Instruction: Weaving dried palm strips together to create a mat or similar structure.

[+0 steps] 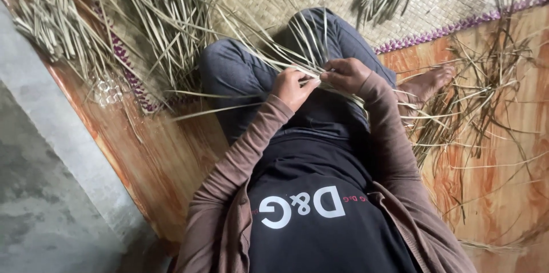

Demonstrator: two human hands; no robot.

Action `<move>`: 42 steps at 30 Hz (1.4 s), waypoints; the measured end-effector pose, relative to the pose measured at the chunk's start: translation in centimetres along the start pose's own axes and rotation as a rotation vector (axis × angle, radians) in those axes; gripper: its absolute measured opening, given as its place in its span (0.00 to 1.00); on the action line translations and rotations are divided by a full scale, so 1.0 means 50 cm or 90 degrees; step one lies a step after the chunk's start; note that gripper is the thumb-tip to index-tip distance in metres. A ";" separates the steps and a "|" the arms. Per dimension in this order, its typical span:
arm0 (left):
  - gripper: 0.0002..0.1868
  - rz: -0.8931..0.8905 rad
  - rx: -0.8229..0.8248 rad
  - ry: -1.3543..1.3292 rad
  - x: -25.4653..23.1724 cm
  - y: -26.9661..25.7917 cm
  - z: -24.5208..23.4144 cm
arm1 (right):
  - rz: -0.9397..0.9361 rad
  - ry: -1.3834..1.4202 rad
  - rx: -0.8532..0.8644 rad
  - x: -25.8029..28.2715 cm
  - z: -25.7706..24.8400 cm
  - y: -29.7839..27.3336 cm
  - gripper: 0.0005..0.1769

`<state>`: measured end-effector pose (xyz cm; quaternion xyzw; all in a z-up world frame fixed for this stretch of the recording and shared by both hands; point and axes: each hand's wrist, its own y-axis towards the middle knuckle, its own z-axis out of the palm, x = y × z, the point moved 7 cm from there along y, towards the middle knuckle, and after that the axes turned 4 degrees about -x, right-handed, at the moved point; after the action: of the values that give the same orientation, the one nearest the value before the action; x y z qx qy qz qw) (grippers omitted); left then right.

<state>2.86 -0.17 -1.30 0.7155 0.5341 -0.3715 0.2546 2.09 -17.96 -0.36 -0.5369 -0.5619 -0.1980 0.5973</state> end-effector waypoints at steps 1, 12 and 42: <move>0.14 -0.004 -0.011 -0.015 0.004 -0.001 0.000 | 0.005 0.005 0.006 -0.017 0.004 0.004 0.08; 0.16 -0.010 0.067 -0.168 0.012 -0.002 0.009 | 0.050 0.106 0.023 -0.049 0.017 0.011 0.08; 0.03 -0.222 0.018 -0.038 0.091 -0.037 0.025 | -0.138 -0.343 -0.225 0.057 0.083 0.033 0.11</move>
<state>1.45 2.04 -5.65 0.6044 0.6371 -0.4382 0.1920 2.41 -12.74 0.59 -0.6024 -0.7103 -0.2058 0.3004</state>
